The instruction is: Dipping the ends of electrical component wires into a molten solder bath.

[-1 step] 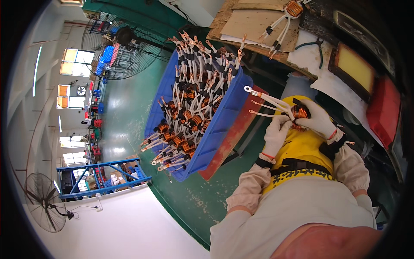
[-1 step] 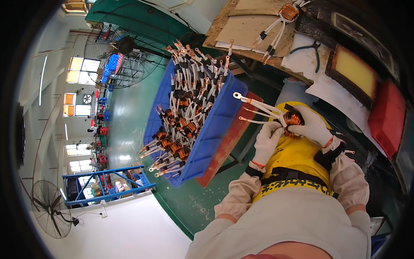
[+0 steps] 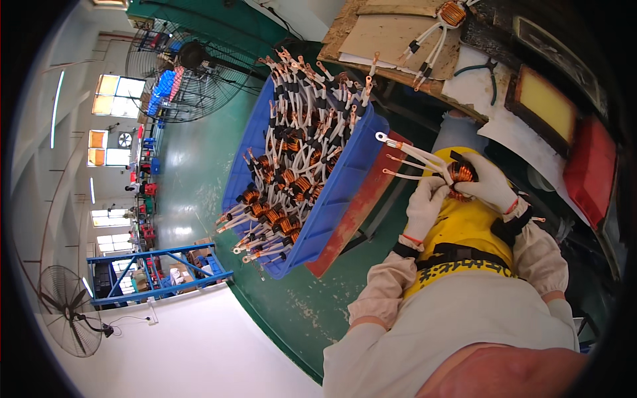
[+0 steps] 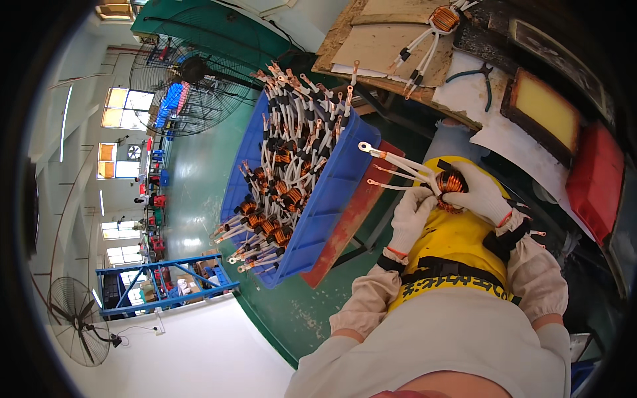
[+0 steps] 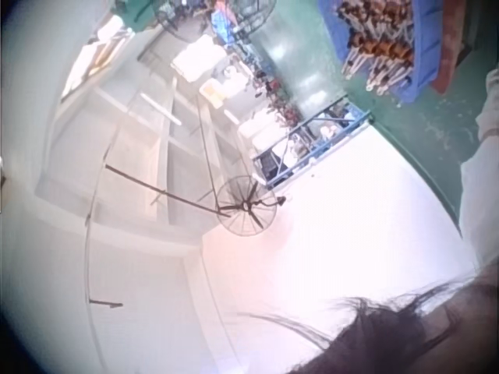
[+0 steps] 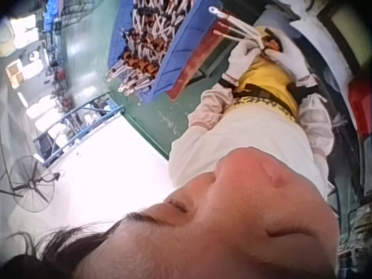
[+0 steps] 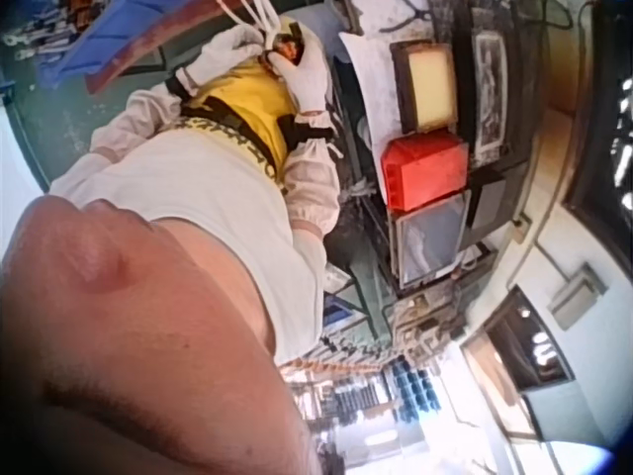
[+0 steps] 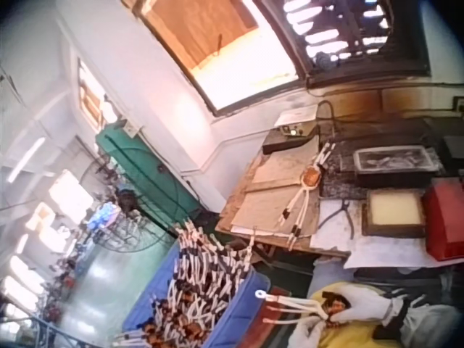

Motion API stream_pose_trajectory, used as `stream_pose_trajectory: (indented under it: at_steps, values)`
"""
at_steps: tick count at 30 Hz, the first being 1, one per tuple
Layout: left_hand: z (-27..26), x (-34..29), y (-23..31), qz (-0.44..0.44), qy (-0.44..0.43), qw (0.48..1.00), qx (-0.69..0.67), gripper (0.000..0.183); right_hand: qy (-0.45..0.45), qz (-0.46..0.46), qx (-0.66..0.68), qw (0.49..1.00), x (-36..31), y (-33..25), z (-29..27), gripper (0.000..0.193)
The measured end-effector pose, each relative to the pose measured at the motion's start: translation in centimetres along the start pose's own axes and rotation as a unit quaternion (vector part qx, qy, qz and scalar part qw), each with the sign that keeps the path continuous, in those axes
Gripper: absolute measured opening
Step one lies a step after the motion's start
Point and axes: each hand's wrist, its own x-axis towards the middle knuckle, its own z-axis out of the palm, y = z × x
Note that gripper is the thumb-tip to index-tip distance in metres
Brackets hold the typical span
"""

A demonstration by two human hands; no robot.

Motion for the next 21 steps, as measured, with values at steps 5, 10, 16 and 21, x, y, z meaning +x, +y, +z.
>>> stream_pose_trajectory:
  at_steps: [5, 10, 16, 21]
  values:
    - [0.0, 0.0, 0.5, 0.003, 0.002, 1.000, 0.025, 0.019, -0.017, 0.021, -0.001, 1.000, -0.1, -1.2, -0.3, 0.074]
    - [0.2, 0.1, 0.5, -0.019, -0.002, 0.997, 0.079, 0.021, -0.024, 0.025, -0.288, 0.957, 0.5, -1.8, 0.2, 0.076]
    - [0.3, 0.1, 0.6, -0.015, 0.011, 0.997, 0.081, 0.020, 0.010, -0.072, -0.297, 0.952, 0.5, -1.3, 0.6, 0.080]
    - [0.5, 0.4, 0.8, -0.020, 0.016, 0.996, 0.082, 0.019, 0.020, -0.074, -0.316, 0.946, 0.4, -0.4, 1.4, 0.081]
